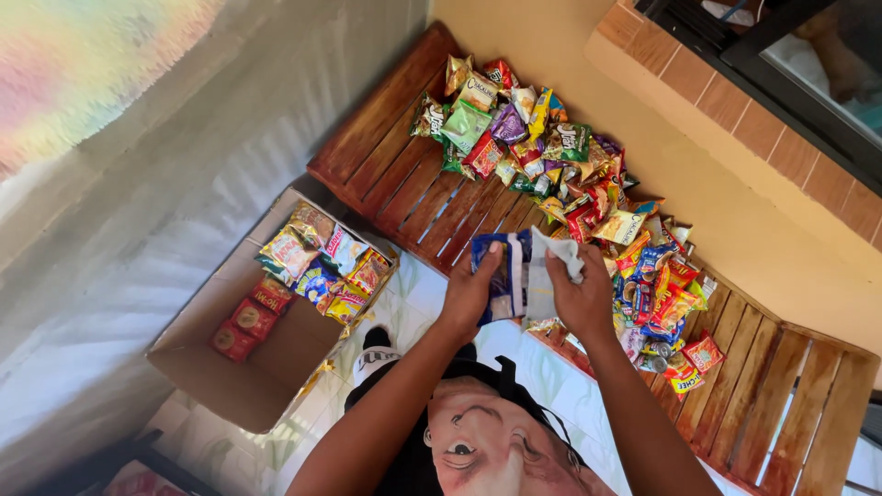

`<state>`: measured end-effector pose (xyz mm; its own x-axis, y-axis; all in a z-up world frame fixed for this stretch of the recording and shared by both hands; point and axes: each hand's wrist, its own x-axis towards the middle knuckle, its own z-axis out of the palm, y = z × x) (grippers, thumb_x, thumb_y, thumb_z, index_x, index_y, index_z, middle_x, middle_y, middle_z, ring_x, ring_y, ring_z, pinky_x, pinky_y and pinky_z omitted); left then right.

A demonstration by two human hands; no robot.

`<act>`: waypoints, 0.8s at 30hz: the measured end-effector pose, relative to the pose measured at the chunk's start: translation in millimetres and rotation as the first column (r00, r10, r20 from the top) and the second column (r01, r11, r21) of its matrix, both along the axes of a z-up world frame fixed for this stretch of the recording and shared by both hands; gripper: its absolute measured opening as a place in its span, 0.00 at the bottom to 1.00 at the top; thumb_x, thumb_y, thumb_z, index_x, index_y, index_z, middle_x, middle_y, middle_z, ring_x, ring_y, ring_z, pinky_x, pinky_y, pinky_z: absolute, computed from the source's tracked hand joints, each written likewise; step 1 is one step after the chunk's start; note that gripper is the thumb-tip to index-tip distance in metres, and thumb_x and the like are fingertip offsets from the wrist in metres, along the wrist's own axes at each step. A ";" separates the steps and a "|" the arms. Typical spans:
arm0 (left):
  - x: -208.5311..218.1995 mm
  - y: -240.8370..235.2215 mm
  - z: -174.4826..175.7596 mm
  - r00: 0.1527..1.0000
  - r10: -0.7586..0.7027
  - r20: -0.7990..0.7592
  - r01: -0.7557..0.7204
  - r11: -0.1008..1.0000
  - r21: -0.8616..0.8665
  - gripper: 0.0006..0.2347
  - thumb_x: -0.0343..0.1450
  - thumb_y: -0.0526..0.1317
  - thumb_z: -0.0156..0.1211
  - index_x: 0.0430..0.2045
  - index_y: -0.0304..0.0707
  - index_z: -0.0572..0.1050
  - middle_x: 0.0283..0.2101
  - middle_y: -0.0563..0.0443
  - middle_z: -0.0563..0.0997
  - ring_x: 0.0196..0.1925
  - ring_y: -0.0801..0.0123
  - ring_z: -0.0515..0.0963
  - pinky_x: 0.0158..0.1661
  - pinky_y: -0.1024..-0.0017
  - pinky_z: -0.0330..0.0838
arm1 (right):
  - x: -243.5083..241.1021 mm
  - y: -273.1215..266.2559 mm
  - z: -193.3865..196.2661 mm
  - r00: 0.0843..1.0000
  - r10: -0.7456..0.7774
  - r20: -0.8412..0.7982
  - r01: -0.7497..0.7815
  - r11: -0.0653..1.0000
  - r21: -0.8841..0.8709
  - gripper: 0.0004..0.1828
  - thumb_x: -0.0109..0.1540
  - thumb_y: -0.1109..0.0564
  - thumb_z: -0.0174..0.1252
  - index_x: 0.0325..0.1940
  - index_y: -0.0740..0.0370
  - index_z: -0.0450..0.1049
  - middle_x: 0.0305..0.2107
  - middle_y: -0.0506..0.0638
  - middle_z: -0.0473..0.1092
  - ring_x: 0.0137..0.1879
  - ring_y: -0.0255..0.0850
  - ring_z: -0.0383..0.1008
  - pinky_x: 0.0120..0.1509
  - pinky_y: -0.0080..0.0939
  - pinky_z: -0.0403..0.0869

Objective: Cleaning snack packages with a cloth and organizing them into a cardboard box.

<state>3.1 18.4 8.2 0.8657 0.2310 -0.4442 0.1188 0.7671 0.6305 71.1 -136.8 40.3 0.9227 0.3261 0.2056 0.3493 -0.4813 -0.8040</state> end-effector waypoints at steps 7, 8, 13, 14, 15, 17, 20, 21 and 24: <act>5.0 -18.4 -34.9 1.000 0.000 0.023 -0.007 0.960 0.280 0.14 0.78 0.49 0.58 0.37 0.35 0.81 0.31 0.59 0.77 0.31 0.80 0.71 0.32 0.77 0.68 | -5.2 16.4 16.4 0.997 0.075 0.022 -0.071 0.984 -0.161 0.13 0.64 0.52 0.64 0.45 0.66 0.79 0.37 0.54 0.72 0.40 0.45 0.75 0.45 0.42 0.72; 5.2 -17.3 -31.6 0.999 0.027 0.040 -0.037 0.957 0.289 0.14 0.77 0.49 0.57 0.39 0.36 0.81 0.32 0.60 0.78 0.32 0.82 0.72 0.33 0.78 0.69 | -8.1 17.8 18.7 0.995 0.095 0.015 -0.092 0.982 -0.164 0.14 0.64 0.52 0.64 0.45 0.65 0.79 0.37 0.54 0.73 0.40 0.45 0.76 0.45 0.42 0.72; 2.2 -11.4 -16.8 0.990 0.083 0.117 -0.103 0.977 0.185 0.13 0.77 0.48 0.55 0.42 0.38 0.81 0.36 0.61 0.81 0.35 0.83 0.75 0.37 0.80 0.72 | -16.8 13.4 15.9 0.986 0.165 -0.030 -0.167 0.976 -0.143 0.14 0.63 0.52 0.63 0.44 0.66 0.78 0.37 0.55 0.74 0.41 0.45 0.77 0.45 0.42 0.73; 1.6 -9.9 -13.3 0.994 0.080 0.075 -0.091 0.984 0.153 0.13 0.77 0.48 0.54 0.41 0.38 0.80 0.35 0.59 0.81 0.33 0.81 0.76 0.36 0.78 0.72 | -18.6 12.0 16.5 0.981 0.180 -0.073 -0.188 0.973 -0.137 0.14 0.63 0.52 0.63 0.45 0.66 0.78 0.36 0.55 0.74 0.40 0.45 0.78 0.45 0.42 0.73; 1.2 -7.5 -10.2 0.996 0.076 0.035 -0.080 0.989 0.121 0.14 0.77 0.48 0.54 0.40 0.37 0.80 0.33 0.58 0.81 0.32 0.79 0.76 0.34 0.77 0.72 | -20.1 11.6 16.7 0.974 0.196 -0.114 -0.210 0.969 -0.129 0.14 0.63 0.52 0.63 0.45 0.66 0.78 0.35 0.56 0.75 0.39 0.45 0.78 0.45 0.42 0.74; 0.5 -5.6 -12.6 0.995 0.093 0.041 -0.097 0.989 0.115 0.13 0.77 0.48 0.54 0.40 0.37 0.80 0.34 0.58 0.81 0.32 0.79 0.76 0.35 0.77 0.72 | -21.8 9.1 17.2 0.968 0.203 -0.147 -0.223 0.965 -0.138 0.14 0.63 0.52 0.62 0.44 0.65 0.78 0.34 0.56 0.75 0.38 0.45 0.79 0.43 0.42 0.74; -1.8 -2.2 -10.3 0.994 0.108 0.027 -0.109 0.993 0.042 0.13 0.77 0.48 0.54 0.39 0.38 0.79 0.33 0.56 0.82 0.31 0.77 0.77 0.33 0.75 0.73 | -29.1 3.9 15.6 0.955 0.209 -0.212 -0.243 0.959 -0.148 0.14 0.62 0.51 0.62 0.43 0.65 0.78 0.32 0.55 0.77 0.36 0.44 0.80 0.41 0.42 0.75; -0.8 -0.3 -8.2 0.994 0.107 0.015 -0.107 0.994 -0.021 0.13 0.76 0.48 0.54 0.38 0.39 0.78 0.31 0.55 0.82 0.29 0.75 0.78 0.31 0.74 0.73 | -30.7 2.4 14.9 0.949 0.211 -0.235 -0.249 0.957 -0.146 0.14 0.62 0.51 0.62 0.43 0.65 0.78 0.31 0.55 0.77 0.35 0.43 0.81 0.39 0.43 0.75; 1.5 -1.9 -32.8 0.987 0.151 0.054 -0.151 0.988 0.003 0.12 0.79 0.48 0.56 0.41 0.38 0.79 0.33 0.57 0.81 0.30 0.78 0.76 0.32 0.76 0.71 | -35.3 -2.6 10.4 0.934 0.178 -0.310 -0.244 0.952 -0.187 0.15 0.62 0.49 0.63 0.42 0.64 0.79 0.29 0.56 0.78 0.33 0.42 0.81 0.38 0.43 0.75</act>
